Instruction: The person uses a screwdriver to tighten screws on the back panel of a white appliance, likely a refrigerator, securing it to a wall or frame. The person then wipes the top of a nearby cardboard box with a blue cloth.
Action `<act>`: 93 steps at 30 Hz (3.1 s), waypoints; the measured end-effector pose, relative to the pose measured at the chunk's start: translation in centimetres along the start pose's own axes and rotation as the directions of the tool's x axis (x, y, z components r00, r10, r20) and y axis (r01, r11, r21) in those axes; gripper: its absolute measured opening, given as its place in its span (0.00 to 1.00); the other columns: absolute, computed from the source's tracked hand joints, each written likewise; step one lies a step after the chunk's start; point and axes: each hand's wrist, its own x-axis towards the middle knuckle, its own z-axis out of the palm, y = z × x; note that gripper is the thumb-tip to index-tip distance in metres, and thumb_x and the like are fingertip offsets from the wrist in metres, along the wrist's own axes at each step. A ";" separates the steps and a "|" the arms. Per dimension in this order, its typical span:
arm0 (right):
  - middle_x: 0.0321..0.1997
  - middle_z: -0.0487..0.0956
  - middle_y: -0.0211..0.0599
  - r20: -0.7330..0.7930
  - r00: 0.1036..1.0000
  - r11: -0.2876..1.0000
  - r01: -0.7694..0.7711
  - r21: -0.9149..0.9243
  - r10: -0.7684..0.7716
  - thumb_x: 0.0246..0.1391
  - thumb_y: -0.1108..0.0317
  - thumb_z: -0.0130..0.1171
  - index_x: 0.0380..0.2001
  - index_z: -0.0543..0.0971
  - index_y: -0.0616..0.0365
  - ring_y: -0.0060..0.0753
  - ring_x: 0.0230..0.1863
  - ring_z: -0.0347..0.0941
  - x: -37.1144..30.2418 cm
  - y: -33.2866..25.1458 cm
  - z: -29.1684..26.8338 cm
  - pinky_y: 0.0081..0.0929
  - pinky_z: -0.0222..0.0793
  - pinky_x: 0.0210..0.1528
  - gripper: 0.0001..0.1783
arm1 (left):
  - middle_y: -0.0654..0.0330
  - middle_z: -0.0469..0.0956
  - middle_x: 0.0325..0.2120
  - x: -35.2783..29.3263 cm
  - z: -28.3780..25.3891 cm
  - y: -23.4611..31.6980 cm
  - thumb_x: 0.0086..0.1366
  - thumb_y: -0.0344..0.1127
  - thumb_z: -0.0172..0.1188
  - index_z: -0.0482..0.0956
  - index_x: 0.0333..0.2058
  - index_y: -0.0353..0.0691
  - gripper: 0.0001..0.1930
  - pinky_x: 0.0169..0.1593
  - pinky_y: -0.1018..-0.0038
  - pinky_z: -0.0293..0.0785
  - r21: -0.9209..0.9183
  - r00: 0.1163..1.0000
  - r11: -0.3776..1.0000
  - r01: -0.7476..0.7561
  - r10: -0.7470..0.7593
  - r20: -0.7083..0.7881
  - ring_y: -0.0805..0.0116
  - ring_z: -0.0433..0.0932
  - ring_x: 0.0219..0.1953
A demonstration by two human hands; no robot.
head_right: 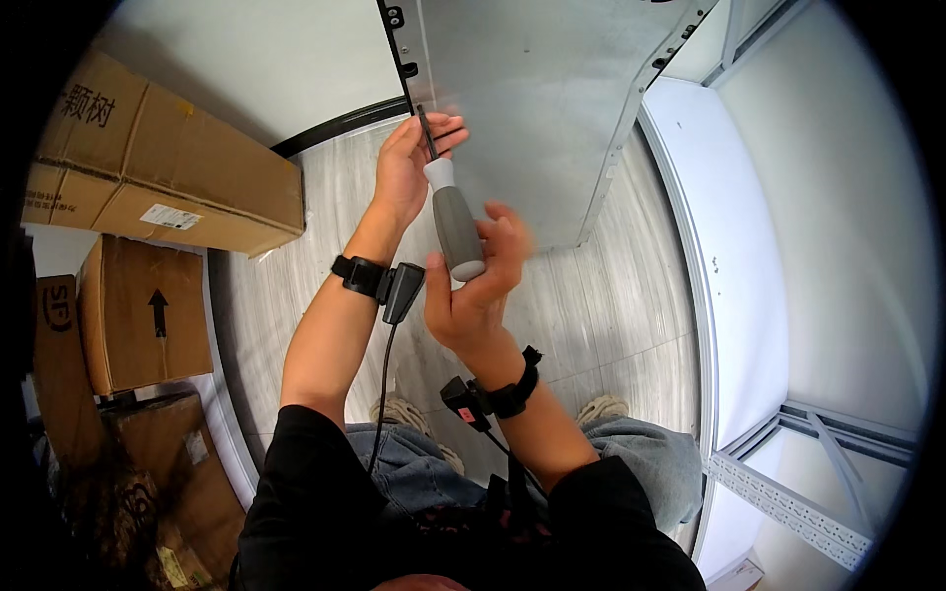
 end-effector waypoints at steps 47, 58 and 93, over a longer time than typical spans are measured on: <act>0.33 0.72 0.46 0.088 0.995 0.985 -0.038 -0.170 0.054 0.51 0.66 0.61 0.53 0.59 0.68 0.35 0.31 0.72 3.0 -0.7 -1.5 0.27 0.68 0.32 0.32 | 0.57 0.78 0.41 0.6 -0.6 -0.4 0.70 0.43 0.37 0.72 0.46 0.38 0.19 0.47 0.73 0.67 -0.021 1.000 1.000 -0.015 0.016 0.006 0.68 0.76 0.43; 0.46 0.68 0.50 0.078 0.995 0.996 -0.058 -0.068 0.063 0.48 0.71 0.61 0.54 0.58 0.69 0.37 0.38 0.70 2.9 -1.1 -1.6 0.29 0.68 0.36 0.33 | 0.52 0.76 0.43 0.4 -0.3 0.0 0.70 0.40 0.35 0.69 0.47 0.34 0.19 0.52 0.67 0.67 -0.009 1.000 1.000 -0.017 0.017 0.012 0.60 0.76 0.45; 0.29 0.73 0.36 -0.010 0.999 0.959 -0.044 -0.281 0.043 0.49 0.74 0.61 0.34 0.78 0.63 0.29 0.26 0.69 3.9 -1.7 -2.0 0.22 0.64 0.26 0.08 | 0.58 0.76 0.44 0.3 -0.2 0.0 0.70 0.44 0.35 0.69 0.51 0.41 0.20 0.49 0.71 0.65 0.061 1.000 0.998 0.026 -0.025 -0.002 0.67 0.76 0.46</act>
